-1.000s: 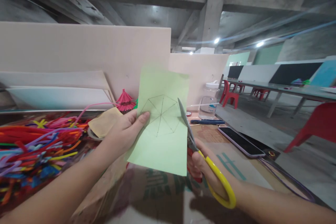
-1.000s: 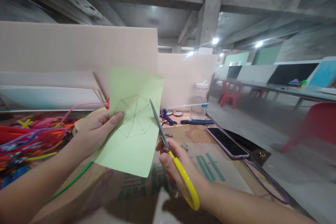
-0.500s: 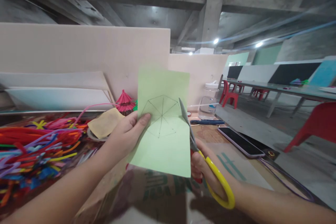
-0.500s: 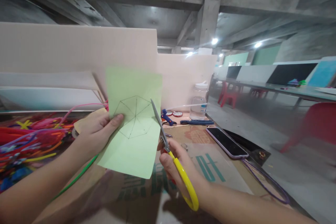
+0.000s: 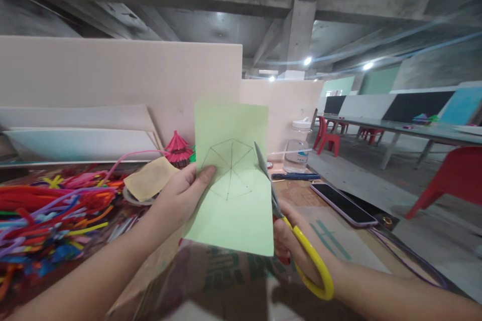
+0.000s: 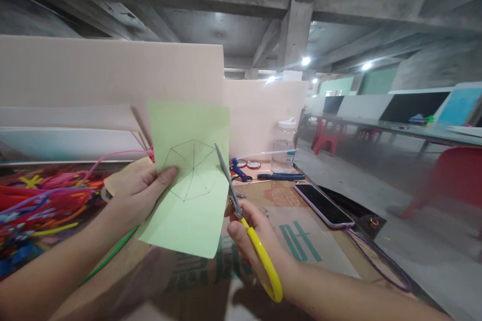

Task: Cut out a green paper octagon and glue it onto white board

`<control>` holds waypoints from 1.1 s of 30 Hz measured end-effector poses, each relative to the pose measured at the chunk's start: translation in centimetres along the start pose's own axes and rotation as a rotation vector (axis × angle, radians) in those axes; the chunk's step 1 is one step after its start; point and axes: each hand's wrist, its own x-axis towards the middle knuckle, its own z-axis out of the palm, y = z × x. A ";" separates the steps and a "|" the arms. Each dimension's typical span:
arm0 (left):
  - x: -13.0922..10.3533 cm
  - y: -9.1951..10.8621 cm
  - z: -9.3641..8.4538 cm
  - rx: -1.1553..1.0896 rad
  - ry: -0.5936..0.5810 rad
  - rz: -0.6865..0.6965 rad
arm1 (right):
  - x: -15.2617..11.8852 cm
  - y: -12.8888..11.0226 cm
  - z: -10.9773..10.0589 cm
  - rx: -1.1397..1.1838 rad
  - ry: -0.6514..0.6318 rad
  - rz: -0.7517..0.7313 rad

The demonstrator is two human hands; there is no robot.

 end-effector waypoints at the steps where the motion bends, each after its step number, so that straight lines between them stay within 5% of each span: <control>1: 0.0 -0.1 0.0 0.000 0.000 -0.001 | 0.0 0.0 0.0 -0.004 0.000 0.004; 33: -0.1 0.2 0.0 0.036 0.016 -0.035 | 0.2 -0.2 0.4 0.031 0.037 0.027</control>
